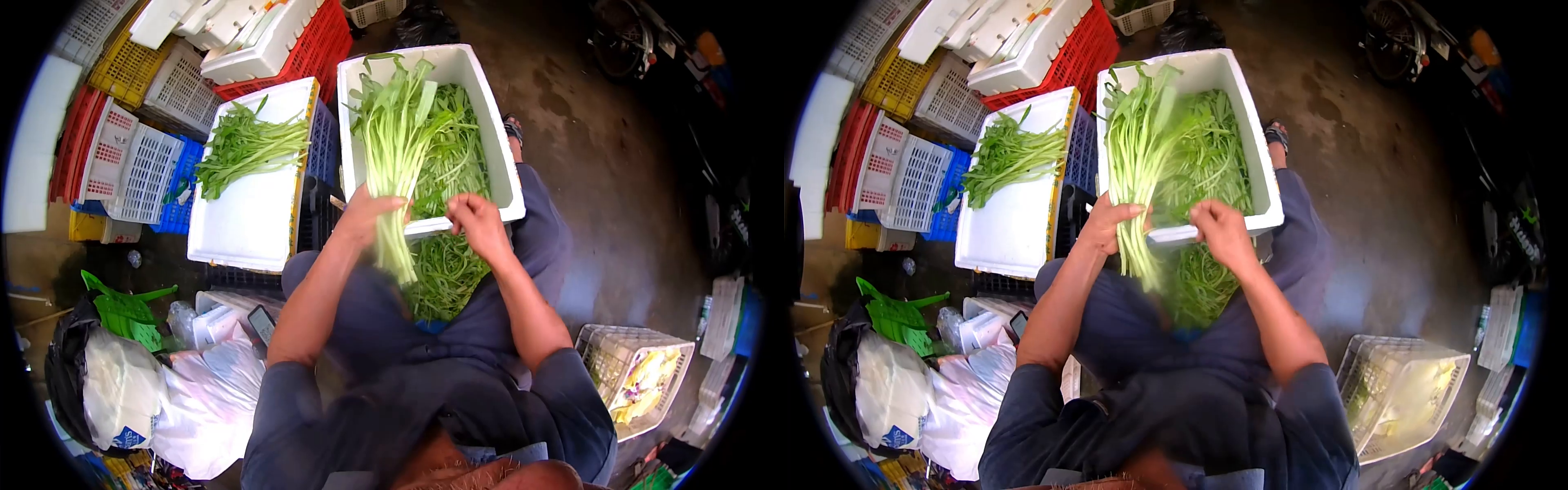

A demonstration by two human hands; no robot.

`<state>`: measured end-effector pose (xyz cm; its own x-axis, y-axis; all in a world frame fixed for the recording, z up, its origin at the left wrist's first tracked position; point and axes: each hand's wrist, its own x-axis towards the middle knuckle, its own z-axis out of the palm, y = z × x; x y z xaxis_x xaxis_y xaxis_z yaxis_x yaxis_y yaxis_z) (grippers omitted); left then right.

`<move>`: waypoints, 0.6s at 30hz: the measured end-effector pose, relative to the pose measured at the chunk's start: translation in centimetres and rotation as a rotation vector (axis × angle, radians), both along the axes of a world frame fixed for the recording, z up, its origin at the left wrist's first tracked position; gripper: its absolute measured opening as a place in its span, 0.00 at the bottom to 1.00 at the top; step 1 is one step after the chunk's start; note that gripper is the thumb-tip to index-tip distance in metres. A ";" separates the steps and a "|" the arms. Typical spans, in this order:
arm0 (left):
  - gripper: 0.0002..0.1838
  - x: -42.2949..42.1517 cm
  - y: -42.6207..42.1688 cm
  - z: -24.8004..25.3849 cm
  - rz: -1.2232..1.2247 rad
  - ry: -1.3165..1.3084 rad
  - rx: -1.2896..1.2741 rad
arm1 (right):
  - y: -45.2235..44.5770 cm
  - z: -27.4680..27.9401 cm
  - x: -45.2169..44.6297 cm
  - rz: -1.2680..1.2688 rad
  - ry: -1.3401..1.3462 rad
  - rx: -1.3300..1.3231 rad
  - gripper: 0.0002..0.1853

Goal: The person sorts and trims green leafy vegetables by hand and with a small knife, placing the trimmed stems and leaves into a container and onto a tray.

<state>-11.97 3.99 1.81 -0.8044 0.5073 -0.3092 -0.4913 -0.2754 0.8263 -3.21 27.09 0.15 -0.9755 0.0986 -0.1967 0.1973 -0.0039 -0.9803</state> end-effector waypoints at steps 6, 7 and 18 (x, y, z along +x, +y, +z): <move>0.23 0.6 0.1 0.1 -0.090 0.015 -0.054 | -1.2 1.5 -4.7 -0.119 0.123 -0.144 0.09; 0.24 0.6 0.2 0.0 -0.087 0.001 -0.051 | -1.8 1.8 -3.7 -0.126 0.184 -0.030 0.09; 0.29 1.6 -0.7 3.8 -0.546 0.063 -0.295 | -1.3 8.7 -2.1 0.780 0.750 1.246 0.48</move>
